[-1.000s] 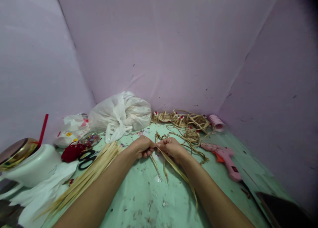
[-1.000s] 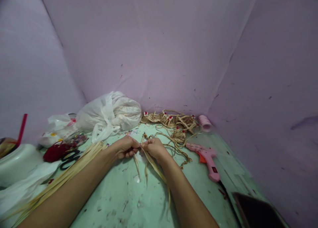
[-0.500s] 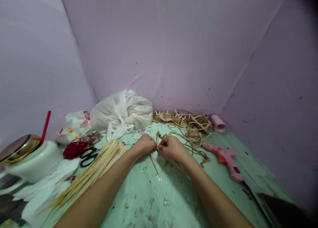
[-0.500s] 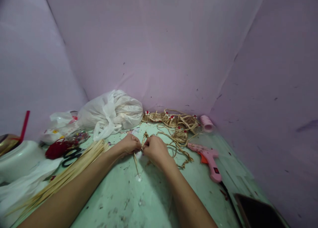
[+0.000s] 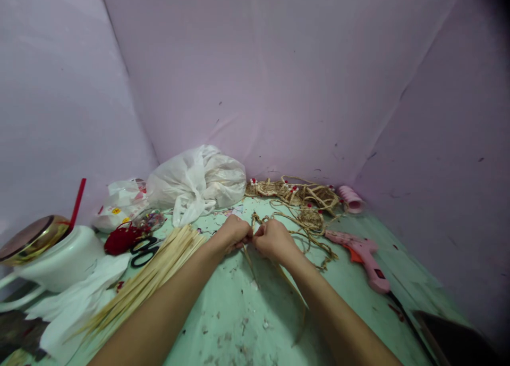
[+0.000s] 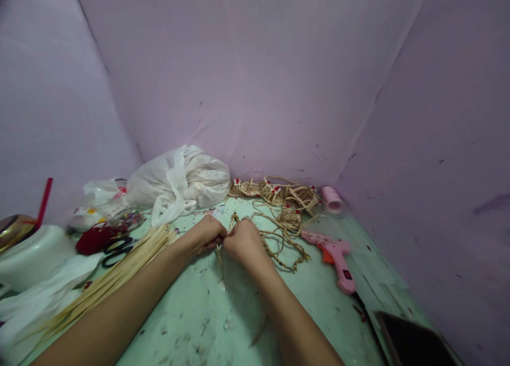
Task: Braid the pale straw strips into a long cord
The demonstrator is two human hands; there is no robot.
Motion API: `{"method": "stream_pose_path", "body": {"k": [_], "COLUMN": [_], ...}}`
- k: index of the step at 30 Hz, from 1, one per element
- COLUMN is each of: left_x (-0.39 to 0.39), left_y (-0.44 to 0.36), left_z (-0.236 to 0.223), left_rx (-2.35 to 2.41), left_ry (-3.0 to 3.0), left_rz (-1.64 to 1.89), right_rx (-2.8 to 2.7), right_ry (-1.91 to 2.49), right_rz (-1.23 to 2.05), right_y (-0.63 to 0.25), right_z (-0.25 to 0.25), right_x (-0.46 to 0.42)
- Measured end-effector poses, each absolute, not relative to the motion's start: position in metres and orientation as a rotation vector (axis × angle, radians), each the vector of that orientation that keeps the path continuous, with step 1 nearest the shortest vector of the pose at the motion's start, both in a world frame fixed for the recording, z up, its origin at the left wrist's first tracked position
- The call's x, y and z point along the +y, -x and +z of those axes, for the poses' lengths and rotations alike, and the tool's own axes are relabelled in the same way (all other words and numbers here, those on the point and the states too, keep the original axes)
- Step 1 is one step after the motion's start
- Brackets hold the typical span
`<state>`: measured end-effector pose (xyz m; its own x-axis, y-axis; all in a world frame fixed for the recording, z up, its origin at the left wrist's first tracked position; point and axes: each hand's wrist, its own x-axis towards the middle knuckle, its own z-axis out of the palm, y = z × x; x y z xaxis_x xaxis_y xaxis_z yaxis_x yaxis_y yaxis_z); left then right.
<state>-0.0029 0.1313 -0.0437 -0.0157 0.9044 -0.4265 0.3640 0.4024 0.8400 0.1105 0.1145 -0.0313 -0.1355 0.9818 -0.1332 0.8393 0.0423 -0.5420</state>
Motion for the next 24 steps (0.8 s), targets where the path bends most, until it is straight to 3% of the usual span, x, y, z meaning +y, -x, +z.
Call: {"method": "stream_pose_path", "body": {"k": [4, 9, 14, 20, 24], "left_x": [0.127, 0.13, 0.135, 0.137, 0.136], "left_y": [0.007, 0.018, 0.024, 0.026, 0.028], "left_z": [-0.033, -0.037, -0.04, -0.043, -0.047], "left_rx": [1.57, 1.478, 1.369, 1.337, 1.412], "left_ry": [-1.118, -1.11, -1.071, -1.094, -1.242], "left_rz": [0.522, 0.524, 0.508, 0.487, 0.455], "right_rx": [-2.078, -2.091, -1.731, -1.317, -1.269], "right_ry": [1.8, 1.679, 1.713, 1.502, 1.534], "right_rz": [0.603, 0.838, 0.831, 1.598, 1.62], "right_y": [-0.102, -0.113, -0.132, -0.108, -0.102], "right_z": [-0.029, -0.032, -0.038, -0.043, -0.042], "right_x": [0.103, 0.111, 0.131, 0.121, 0.114]}}
